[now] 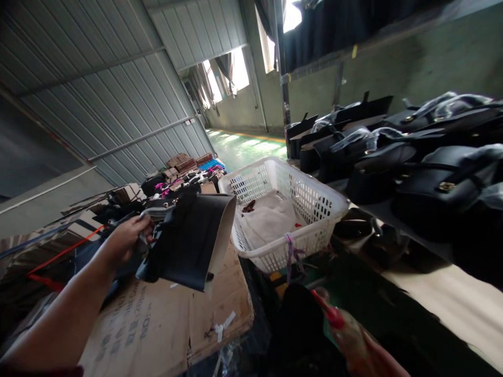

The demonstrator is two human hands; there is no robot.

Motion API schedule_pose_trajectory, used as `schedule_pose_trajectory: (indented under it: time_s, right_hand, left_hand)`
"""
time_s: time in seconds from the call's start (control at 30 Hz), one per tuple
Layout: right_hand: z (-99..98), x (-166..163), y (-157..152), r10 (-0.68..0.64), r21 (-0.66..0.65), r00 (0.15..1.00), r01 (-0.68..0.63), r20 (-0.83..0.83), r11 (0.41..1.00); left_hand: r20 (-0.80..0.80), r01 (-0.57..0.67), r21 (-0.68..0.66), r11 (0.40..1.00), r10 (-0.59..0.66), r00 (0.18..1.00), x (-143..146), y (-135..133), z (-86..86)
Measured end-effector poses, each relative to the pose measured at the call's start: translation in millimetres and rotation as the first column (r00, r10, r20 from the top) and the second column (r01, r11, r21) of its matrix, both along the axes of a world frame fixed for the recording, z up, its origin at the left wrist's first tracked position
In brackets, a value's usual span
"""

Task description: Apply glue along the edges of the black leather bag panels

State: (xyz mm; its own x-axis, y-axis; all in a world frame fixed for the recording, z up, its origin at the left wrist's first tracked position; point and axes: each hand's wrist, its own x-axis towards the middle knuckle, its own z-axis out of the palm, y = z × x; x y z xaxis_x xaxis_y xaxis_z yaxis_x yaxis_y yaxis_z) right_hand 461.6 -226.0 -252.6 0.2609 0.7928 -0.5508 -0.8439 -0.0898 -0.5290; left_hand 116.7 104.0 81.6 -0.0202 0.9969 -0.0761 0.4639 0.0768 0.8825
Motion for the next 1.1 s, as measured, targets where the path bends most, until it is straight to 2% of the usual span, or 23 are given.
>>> schedule_pose_trajectory:
  time_s: [0.1,0.2,0.3,0.37,0.43,0.47,0.53,0.6,0.63,0.67,0.73,0.8,0.9,0.97,1.1]
  right_hand:
    - [17.2,-1.3,1.8,-0.035,-0.043,0.988,0.029,-0.152,0.999]
    - [58.9,-10.4,23.2,-0.038,0.106,0.953,0.073,-0.3,0.992]
    - [98.5,-29.2,50.4,0.047,0.254,0.935,0.047,-0.353,0.966]
    - [110.4,-45.0,67.1,0.086,0.317,0.939,0.026,-0.333,0.948]
    - [109.6,-61.7,79.7,0.115,0.352,0.948,-0.003,-0.296,0.936]
    - [105.7,-70.0,83.9,0.122,0.359,0.95,-0.012,-0.286,0.933]
    - [94.2,-85.0,87.6,0.121,0.354,0.95,-0.012,-0.288,0.935]
    - [81.1,-95.5,86.7,0.113,0.335,0.949,-0.009,-0.294,0.942]
    - [74.9,-98.2,85.3,0.115,0.32,0.951,-0.018,-0.286,0.947]
    - [69.2,-99.3,84.0,0.118,0.297,0.955,-0.033,-0.272,0.954]
    - [60.4,-97.0,82.1,0.108,0.235,0.961,-0.047,-0.255,0.971]
    - [55.4,-91.4,82.1,0.123,0.177,0.962,-0.08,-0.245,0.981]
    - [54.4,-83.3,85.1,0.185,0.153,0.961,-0.155,-0.206,0.976]
    - [57.4,-80.4,87.4,0.201,0.16,0.961,-0.171,-0.189,0.972]
    - [71.1,-79.0,89.5,0.143,0.155,0.965,-0.11,-0.222,0.982]
  left_hand:
    - [0.224,0.02,-0.211,0.977,0.028,0.974,1.4,-54.8,-32.0]
    - [0.369,0.023,-0.358,0.933,0.119,0.922,4.6,-97.2,-66.5]
    - [0.48,0.066,-0.37,0.927,0.13,0.868,5.6,-127.4,-96.8]
    - [0.539,0.081,-0.345,0.935,0.127,0.833,4.6,-142.6,-114.9]
    - [0.493,0.046,-0.284,0.958,0.105,0.864,2.2,-154.7,-130.9]
    - [0.399,0.02,-0.22,0.975,0.072,0.914,0.2,-159.4,-137.7]
    - [0.07,-0.028,0.017,0.999,0.027,0.997,-6.8,-166.1,-148.4]
    - [-0.249,-0.014,0.212,0.977,0.068,0.966,-19.0,-169.4,-156.0]
    - [-0.318,-0.02,0.227,0.974,0.094,0.944,-26.9,-170.5,-159.2]
    - [-0.32,-0.047,0.194,0.98,0.109,0.941,-35.8,-171.8,-162.5]
    - [-0.21,-0.131,0.064,0.989,0.142,0.967,-54.0,-176.5,-169.9]
    - [-0.092,-0.212,-0.019,0.977,0.21,0.973,-68.9,-185.7,-178.1]
    - [0.097,-0.309,-0.145,0.94,0.325,0.941,-79.4,-206.7,-185.4]
    - [0.255,-0.306,-0.247,0.919,0.367,0.895,-79.1,-221.1,-182.0]
    - [0.439,-0.147,-0.387,0.91,0.322,0.839,-66.8,-234.8,-158.6]
